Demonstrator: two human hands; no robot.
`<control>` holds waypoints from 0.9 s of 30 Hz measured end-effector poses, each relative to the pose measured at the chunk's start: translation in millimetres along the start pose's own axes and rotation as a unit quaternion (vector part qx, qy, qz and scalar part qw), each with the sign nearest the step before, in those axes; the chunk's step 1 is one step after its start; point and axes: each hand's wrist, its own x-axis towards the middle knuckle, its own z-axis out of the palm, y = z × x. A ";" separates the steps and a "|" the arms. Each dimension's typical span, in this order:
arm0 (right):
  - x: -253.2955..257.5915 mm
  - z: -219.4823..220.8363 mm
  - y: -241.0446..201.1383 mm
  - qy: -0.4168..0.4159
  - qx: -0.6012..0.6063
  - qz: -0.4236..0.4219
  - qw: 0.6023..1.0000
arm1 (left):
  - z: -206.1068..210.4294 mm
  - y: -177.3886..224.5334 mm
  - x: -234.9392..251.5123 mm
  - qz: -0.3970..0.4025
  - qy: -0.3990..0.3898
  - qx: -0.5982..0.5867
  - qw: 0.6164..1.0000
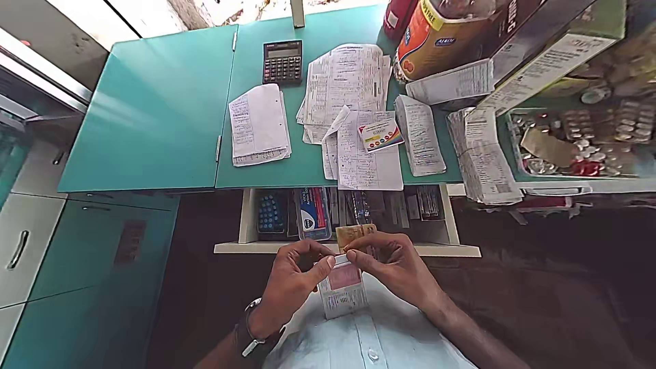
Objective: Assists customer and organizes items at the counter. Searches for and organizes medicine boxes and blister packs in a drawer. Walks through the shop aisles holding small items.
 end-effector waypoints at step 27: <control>-12.9 -19.6 21.3 0.030 -0.168 -0.146 0.974 | 5.1 -48.6 -23.3 0.117 -0.009 0.068 0.991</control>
